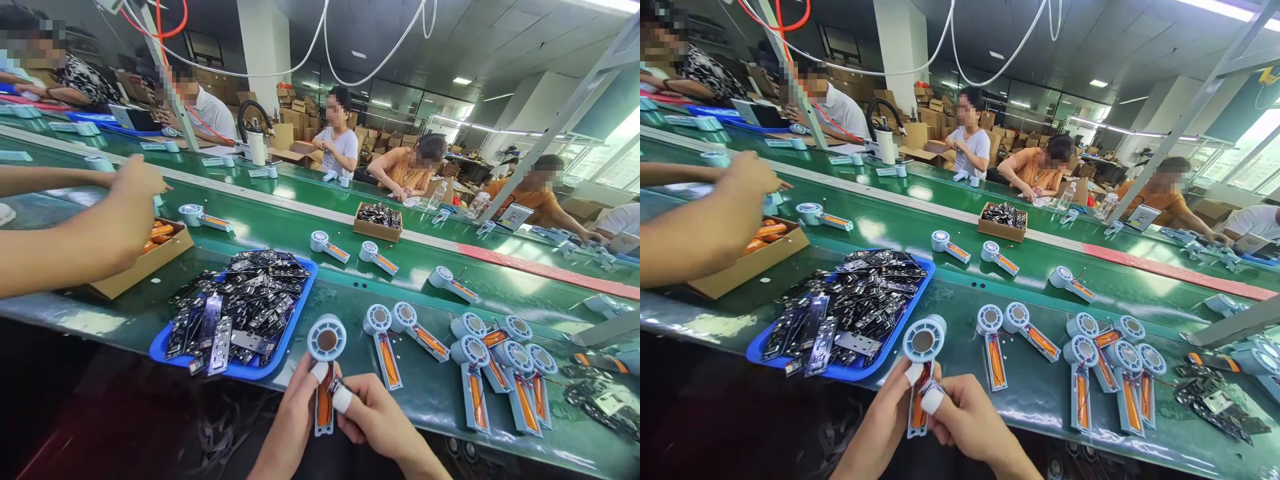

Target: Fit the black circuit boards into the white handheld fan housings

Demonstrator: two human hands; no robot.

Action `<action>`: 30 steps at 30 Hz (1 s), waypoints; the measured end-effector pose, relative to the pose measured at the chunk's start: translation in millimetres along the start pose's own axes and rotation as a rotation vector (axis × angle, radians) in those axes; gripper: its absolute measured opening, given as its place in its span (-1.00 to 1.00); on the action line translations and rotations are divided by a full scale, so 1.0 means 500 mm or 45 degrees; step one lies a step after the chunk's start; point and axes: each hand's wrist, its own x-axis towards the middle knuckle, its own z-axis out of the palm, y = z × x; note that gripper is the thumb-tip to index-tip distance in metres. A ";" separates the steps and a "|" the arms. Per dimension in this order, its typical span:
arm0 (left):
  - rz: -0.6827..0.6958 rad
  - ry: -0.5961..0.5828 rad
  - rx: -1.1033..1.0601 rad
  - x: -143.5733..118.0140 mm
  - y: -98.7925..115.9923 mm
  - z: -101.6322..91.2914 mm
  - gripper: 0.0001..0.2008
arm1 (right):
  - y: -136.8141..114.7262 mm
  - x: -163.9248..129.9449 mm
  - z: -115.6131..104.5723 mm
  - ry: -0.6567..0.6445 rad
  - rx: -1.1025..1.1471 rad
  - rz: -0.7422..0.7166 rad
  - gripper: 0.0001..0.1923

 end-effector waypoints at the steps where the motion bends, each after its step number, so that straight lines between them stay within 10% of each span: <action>1: -0.008 0.000 -0.081 0.001 -0.001 0.000 -0.55 | 0.010 0.005 0.005 0.055 0.120 0.022 -0.35; 11: 0.100 0.128 0.169 0.002 -0.043 -0.012 -0.33 | 0.029 0.015 0.013 0.285 0.407 -0.031 -0.34; 22: 0.146 0.325 0.487 0.027 -0.067 -0.008 -0.53 | 0.079 -0.024 0.034 0.798 -0.524 -0.606 -0.67; 30: 0.047 0.306 0.305 0.019 -0.051 -0.001 -0.44 | 0.087 -0.018 0.044 0.972 -0.978 -0.819 -0.48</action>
